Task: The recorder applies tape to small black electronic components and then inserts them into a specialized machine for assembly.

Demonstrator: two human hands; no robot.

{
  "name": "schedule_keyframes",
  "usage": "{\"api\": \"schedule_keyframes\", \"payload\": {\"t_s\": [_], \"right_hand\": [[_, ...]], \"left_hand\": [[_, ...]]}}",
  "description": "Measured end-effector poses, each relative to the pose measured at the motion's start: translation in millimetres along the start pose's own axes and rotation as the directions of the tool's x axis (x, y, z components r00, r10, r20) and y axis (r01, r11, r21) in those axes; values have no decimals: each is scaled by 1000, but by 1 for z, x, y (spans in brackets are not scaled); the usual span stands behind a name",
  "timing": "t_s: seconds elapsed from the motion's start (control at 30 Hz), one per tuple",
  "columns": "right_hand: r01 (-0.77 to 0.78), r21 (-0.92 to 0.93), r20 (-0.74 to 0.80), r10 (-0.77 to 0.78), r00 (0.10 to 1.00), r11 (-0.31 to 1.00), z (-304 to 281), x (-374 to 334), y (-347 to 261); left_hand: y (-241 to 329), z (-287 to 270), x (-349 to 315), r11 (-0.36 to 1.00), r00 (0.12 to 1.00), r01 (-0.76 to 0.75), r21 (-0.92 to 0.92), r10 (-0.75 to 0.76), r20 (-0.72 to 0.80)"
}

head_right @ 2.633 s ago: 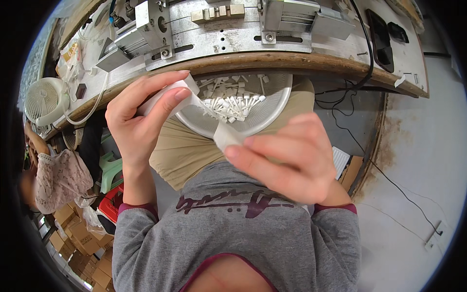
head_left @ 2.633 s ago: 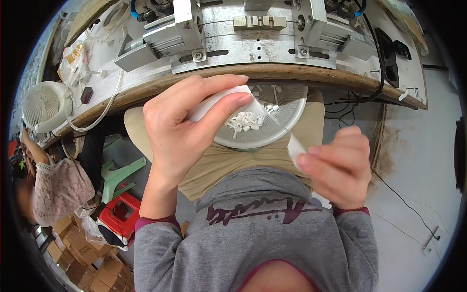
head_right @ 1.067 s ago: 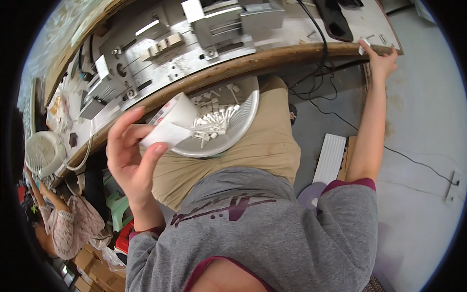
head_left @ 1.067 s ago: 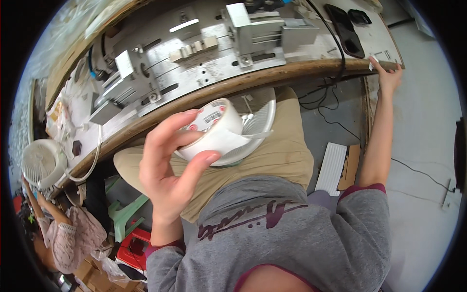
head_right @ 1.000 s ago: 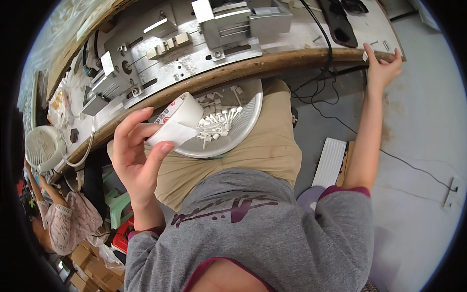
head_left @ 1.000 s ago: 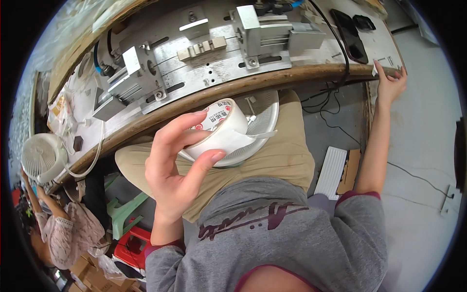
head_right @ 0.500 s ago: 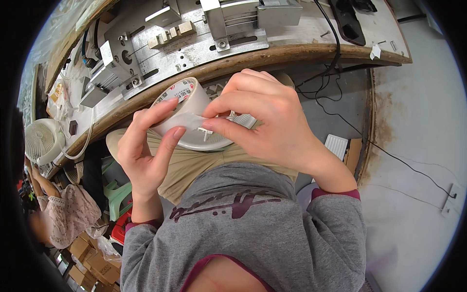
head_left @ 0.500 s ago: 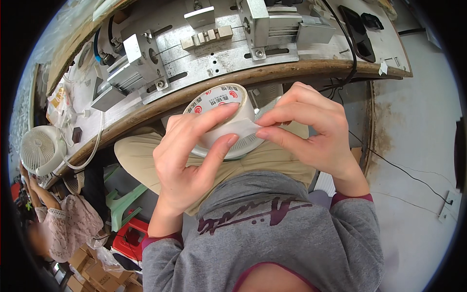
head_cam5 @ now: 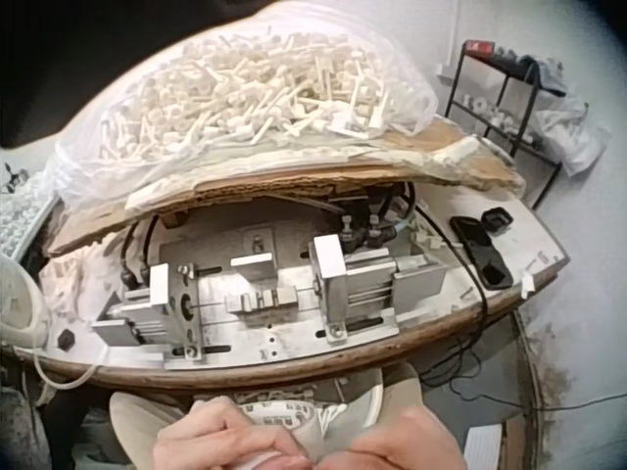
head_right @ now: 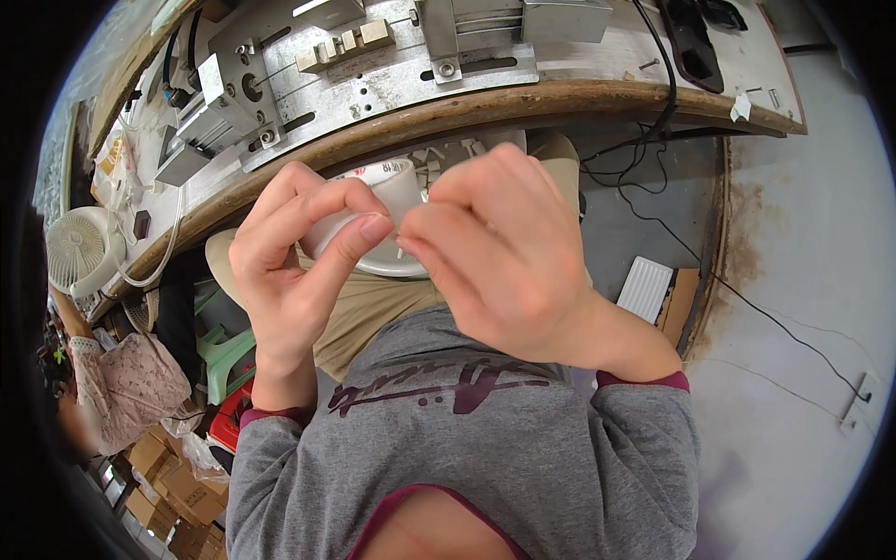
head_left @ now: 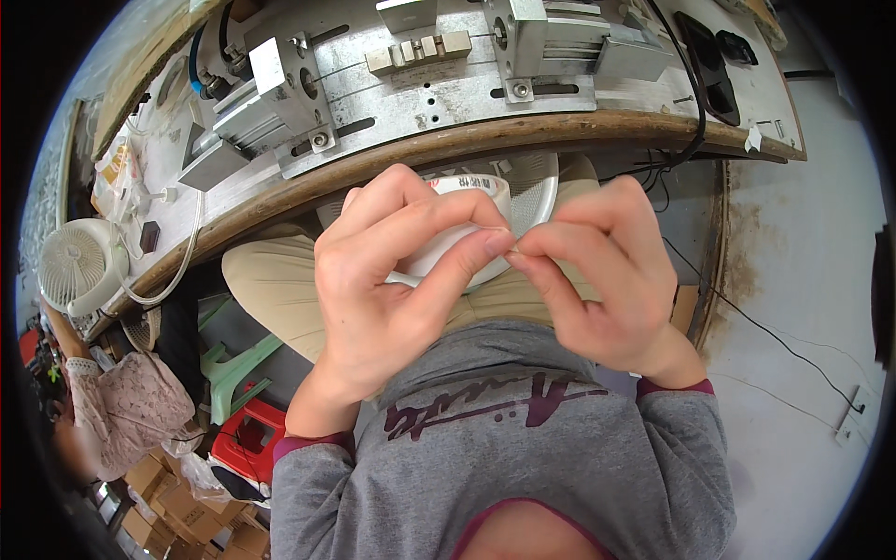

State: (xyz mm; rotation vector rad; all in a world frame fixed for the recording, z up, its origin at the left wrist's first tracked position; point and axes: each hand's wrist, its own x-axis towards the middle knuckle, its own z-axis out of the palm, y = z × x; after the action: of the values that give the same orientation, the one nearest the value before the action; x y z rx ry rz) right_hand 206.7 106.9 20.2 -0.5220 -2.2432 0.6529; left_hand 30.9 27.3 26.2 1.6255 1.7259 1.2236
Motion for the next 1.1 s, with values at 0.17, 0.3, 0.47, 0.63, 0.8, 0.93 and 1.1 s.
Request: {"api": "schedule_keyframes", "payload": {"t_s": [0.17,0.3,0.47,0.63,0.8,0.93,1.1], "right_hand": [[402,-470,-76,-490,868,786,11,-8,9],[481,-510,-94,-602,793,713,11,-23,7],[-77,-67,-283,55,958,995,-22,-21,29],[-463,394,-610,603,514,794,-96,-42,108],[-520,551,-567,750,342,653,-171,-81,184],[-466,632,-506,785,357,619,-190,-92,214],[-572,588,-419,820,390,572,-199,-92,240]], "left_hand": [[3,7,-1,999,994,30,-46,-34,-103],[-24,-7,12,985,913,92,-145,-142,-384],[-14,-1,3,989,975,-43,-142,10,-221],[-5,-7,-9,998,957,-12,-67,-8,-291],[-2,-1,-11,985,965,149,-90,-164,-203],[-5,-2,-13,989,978,147,-19,-148,-148],[-9,0,-14,986,970,163,-41,-168,-175]]}}
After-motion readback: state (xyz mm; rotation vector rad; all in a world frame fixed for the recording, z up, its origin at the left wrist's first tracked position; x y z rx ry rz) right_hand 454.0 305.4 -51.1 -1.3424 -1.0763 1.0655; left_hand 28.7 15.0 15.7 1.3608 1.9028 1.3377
